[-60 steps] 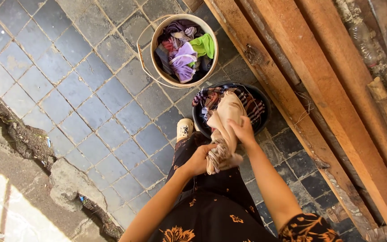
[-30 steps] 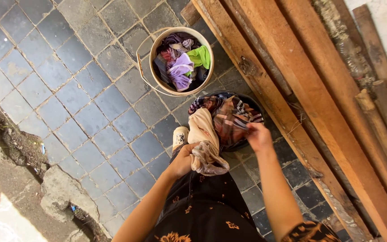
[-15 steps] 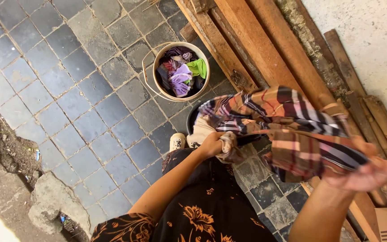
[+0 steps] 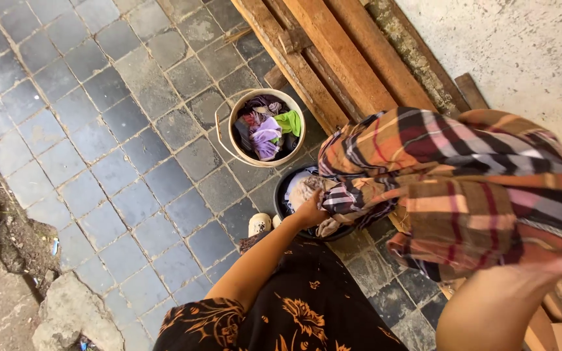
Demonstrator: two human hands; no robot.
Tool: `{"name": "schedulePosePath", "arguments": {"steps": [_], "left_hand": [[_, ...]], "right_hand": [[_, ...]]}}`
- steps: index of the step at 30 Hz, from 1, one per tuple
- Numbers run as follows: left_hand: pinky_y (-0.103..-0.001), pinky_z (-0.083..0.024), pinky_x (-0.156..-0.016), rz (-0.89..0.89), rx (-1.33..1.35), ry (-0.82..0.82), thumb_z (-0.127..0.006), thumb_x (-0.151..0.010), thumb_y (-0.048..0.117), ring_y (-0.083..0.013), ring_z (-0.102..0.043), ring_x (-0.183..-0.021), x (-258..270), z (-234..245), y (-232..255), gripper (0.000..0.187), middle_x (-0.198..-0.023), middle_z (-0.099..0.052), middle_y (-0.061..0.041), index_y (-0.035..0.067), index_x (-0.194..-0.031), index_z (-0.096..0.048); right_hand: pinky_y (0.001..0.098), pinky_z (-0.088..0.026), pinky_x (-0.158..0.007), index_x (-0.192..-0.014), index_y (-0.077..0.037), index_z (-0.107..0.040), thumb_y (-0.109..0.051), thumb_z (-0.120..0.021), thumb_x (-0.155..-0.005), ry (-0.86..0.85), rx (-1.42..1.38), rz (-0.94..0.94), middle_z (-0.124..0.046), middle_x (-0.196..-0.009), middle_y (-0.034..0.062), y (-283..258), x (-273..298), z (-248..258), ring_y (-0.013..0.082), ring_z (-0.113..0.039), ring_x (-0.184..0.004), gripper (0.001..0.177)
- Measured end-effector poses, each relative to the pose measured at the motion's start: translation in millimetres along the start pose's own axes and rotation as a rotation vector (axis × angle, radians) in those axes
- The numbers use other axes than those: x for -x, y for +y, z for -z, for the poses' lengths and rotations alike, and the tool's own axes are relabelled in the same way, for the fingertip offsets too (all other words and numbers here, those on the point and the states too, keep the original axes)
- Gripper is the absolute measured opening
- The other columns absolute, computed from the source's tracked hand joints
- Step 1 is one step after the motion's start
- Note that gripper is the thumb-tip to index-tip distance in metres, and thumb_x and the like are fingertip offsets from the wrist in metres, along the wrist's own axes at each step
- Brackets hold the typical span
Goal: Picking clothes from buckets and hanging them on wire hangers outdoors.
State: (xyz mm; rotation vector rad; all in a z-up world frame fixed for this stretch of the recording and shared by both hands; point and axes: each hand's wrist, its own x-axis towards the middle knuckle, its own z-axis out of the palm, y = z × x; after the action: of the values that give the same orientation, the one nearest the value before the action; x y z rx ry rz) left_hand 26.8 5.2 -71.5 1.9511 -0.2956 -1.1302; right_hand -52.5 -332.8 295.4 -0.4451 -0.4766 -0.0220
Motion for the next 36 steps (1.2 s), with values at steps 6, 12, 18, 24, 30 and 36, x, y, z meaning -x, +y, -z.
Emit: {"name": "schedulePosePath", "arguments": {"steps": [6,12,18,24,30,36], "left_hand": [[-0.04,-0.039,-0.116,-0.383,0.092,0.217,-0.093,-0.064,0.039,-0.037,-0.05,-0.14,91,79,90,0.144,-0.148,-0.054,-0.025,0.008,-0.162,0.007],[-0.043,-0.034,-0.123,-0.732,0.347,0.316,-0.095,-0.062,0.043,-0.0343,-0.032,-0.155,177,139,171,0.149,-0.17,-0.024,-0.021,0.004,-0.169,0.002],[-0.038,-0.031,-0.13,-1.107,0.404,0.542,-0.092,-0.079,0.028,-0.0269,-0.04,-0.153,241,180,200,0.111,-0.164,-0.038,-0.017,0.003,-0.163,-0.022],[-0.036,-0.053,-0.102,-0.95,0.803,0.792,-0.058,-0.106,0.009,-0.0203,-0.067,-0.111,209,213,154,0.023,-0.12,-0.07,-0.012,-0.003,-0.126,-0.061],[-0.029,-0.055,-0.089,-1.015,0.969,1.011,-0.054,-0.113,0.008,-0.0102,-0.064,-0.101,249,264,142,0.016,-0.111,-0.068,-0.004,0.0,-0.126,-0.059],[-0.026,-0.053,-0.093,-0.964,0.604,1.208,-0.072,-0.098,0.007,-0.0071,-0.061,-0.104,326,283,129,0.026,-0.109,-0.069,-0.001,0.0,-0.122,-0.064]], "right_hand": [[0.0581,-0.062,-0.09,-0.095,0.012,-0.079,-0.024,-0.053,-0.103,-0.071,-0.015,-0.049,-0.075,-0.118,0.0327,63,-61,-13,0.0482,-0.071,-0.116,0.046],[0.0537,-0.064,-0.08,-0.098,0.014,-0.075,-0.017,-0.053,-0.099,-0.085,-0.091,-0.071,-0.073,-0.119,0.0342,132,-133,-42,0.0515,-0.071,-0.11,0.038],[0.0262,-0.055,-0.087,-0.101,0.012,-0.067,-0.001,-0.044,-0.108,0.096,0.068,-0.022,-0.07,-0.113,0.0259,182,-141,24,0.027,-0.066,-0.102,0.027],[0.0306,-0.053,-0.092,-0.112,0.007,-0.072,-0.006,-0.064,-0.099,-0.196,0.762,-0.123,-0.072,-0.118,0.0188,265,-211,-122,0.0227,-0.065,-0.101,0.02],[0.0429,-0.043,-0.104,-0.132,0.013,-0.054,-0.002,-0.079,-0.07,-0.409,1.427,-0.158,-0.062,-0.123,0.0241,339,-225,-100,0.031,-0.058,-0.119,0.069],[0.037,-0.054,-0.084,-0.125,0.007,-0.065,0.005,-0.055,-0.1,-0.253,1.192,-0.34,-0.071,-0.11,0.019,376,-265,20,0.0241,-0.068,-0.095,0.027]]}}
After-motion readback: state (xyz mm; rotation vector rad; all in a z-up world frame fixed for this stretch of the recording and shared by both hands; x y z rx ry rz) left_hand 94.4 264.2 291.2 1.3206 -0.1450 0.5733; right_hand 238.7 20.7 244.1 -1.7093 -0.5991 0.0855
